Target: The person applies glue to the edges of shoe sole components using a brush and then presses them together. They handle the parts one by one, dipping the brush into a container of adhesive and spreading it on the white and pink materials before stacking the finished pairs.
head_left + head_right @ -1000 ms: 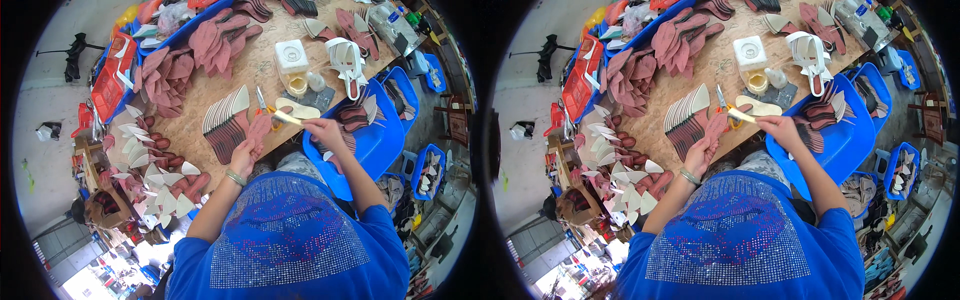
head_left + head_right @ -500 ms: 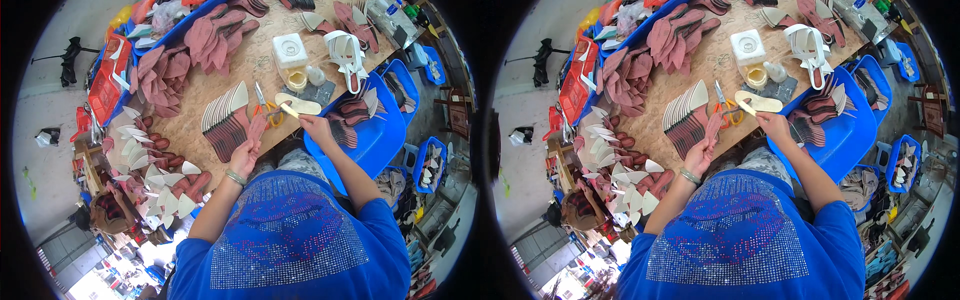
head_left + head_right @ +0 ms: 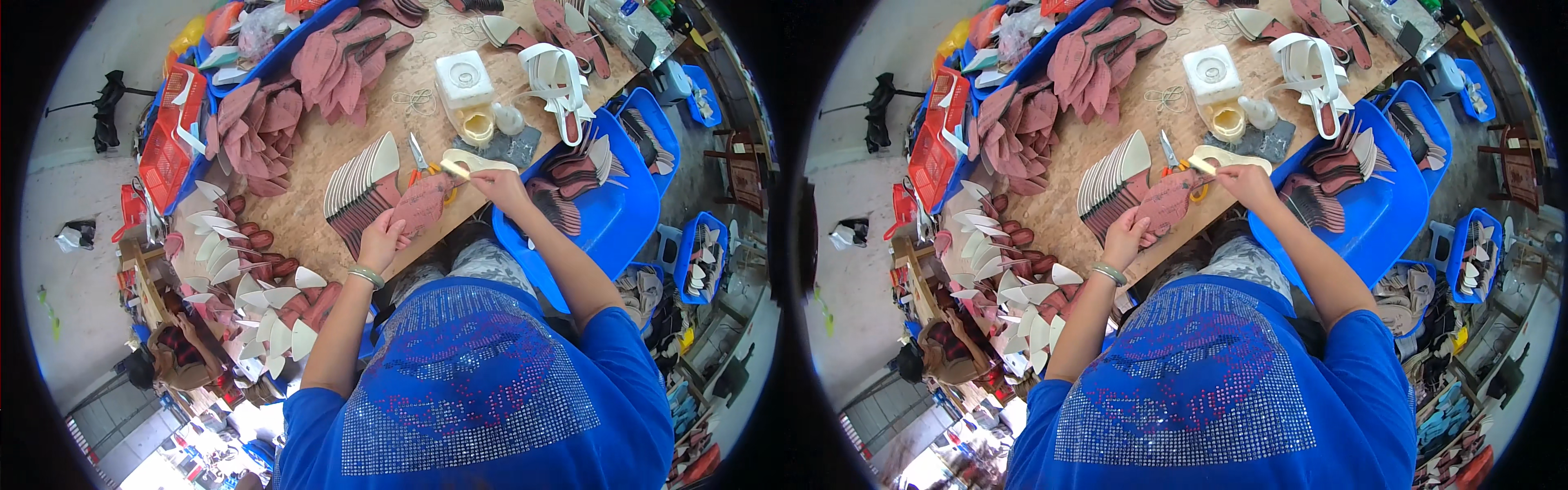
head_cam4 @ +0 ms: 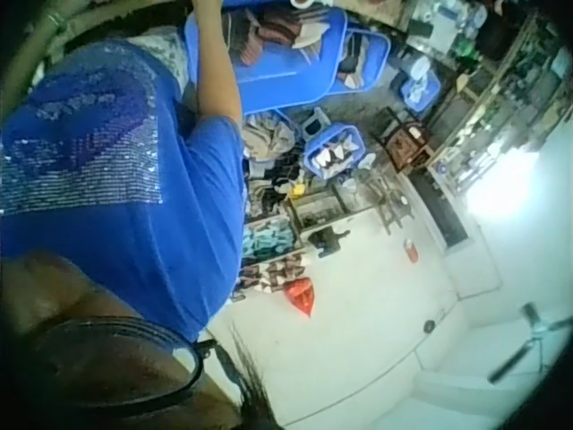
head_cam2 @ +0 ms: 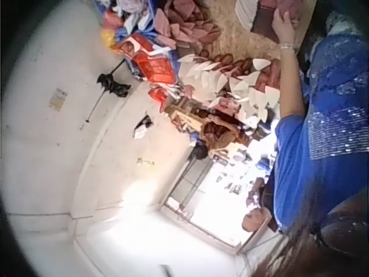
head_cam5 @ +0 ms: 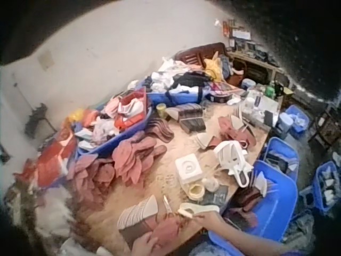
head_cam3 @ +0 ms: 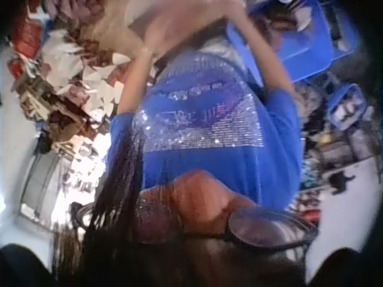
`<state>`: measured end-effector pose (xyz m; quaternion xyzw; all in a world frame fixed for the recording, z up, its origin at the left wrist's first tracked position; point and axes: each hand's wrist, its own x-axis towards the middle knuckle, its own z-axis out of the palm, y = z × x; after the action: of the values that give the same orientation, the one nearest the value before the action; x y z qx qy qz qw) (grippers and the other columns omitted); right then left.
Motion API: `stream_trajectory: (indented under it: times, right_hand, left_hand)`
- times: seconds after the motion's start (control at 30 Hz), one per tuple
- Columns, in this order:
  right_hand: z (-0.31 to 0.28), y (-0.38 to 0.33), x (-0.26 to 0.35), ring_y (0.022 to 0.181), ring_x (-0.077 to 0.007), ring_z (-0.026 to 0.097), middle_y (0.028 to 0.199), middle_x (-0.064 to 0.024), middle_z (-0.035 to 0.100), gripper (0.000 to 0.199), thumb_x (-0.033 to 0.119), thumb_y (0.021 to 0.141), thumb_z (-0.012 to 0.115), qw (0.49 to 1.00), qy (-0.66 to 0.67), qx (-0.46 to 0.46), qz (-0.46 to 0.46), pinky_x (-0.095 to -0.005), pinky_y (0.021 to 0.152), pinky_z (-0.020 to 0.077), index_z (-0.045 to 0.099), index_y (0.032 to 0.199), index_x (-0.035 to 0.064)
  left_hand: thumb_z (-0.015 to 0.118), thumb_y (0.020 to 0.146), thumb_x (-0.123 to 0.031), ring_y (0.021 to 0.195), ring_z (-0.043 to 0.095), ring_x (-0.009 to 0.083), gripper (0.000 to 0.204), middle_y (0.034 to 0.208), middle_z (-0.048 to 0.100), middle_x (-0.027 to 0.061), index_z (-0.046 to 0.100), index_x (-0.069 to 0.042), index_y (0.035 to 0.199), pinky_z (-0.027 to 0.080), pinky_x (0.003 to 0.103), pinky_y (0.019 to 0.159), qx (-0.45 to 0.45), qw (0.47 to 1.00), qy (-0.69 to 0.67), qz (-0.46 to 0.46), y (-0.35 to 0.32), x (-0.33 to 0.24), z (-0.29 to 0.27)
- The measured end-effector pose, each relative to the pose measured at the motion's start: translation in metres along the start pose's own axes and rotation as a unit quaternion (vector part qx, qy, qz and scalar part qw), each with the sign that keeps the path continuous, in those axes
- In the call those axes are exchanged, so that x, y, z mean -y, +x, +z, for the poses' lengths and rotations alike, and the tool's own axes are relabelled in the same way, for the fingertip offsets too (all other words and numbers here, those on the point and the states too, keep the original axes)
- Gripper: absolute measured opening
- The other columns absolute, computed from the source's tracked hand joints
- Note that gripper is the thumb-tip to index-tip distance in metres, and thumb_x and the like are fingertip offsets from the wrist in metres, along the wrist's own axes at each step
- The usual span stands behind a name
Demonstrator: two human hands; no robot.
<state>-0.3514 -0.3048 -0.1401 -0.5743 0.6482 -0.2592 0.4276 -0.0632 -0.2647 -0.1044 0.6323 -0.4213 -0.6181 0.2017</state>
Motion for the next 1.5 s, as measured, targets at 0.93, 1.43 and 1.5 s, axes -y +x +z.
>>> stream_trajectory:
  times: [0.93, 1.43, 1.5]
  right_hand:
    - [0.001, -0.023, -0.053, 0.063, -0.0128, 0.063, 0.069, -0.0072, 0.066, 0.026, 0.023, 0.085, 0.063, 0.993, -0.025, -0.040, 0.107, -0.0266, 0.059, 0.0493, 0.069, 0.104, 0.0050]
    - [0.019, -0.075, 0.022, 0.078, -0.0050, 0.056, 0.088, -0.0012, 0.068, 0.024, 0.015, 0.087, 0.063, 0.962, 0.239, 0.054, 0.121, -0.0210, 0.070, 0.0458, 0.068, 0.106, 0.0020]
    - [0.018, -0.078, 0.022, 0.079, -0.0051, 0.057, 0.088, -0.0016, 0.068, 0.023, 0.014, 0.086, 0.064, 0.969, 0.224, 0.061, 0.079, -0.0213, 0.071, 0.0464, 0.068, 0.106, 0.0021]
  left_hand:
    - [0.050, 0.095, -0.015, 0.066, 0.062, 0.0120, 0.021, 0.094, 0.064, 0.0080, 0.052, -0.001, 0.111, 0.052, 0.021, 0.059, -0.028, 0.971, -0.214, -0.104, -0.003, 0.004, 0.008]
    - [0.053, 0.095, -0.018, 0.067, 0.062, 0.0103, 0.017, 0.086, 0.064, 0.0068, 0.054, -0.004, 0.104, 0.053, 0.019, 0.059, -0.039, 0.955, -0.261, -0.137, -0.009, 0.000, 0.013]
    - [0.052, 0.095, -0.018, 0.067, 0.061, 0.0101, 0.017, 0.085, 0.064, 0.0061, 0.054, -0.004, 0.104, 0.052, 0.019, 0.059, -0.036, 0.952, -0.266, -0.145, -0.007, -0.001, 0.012]
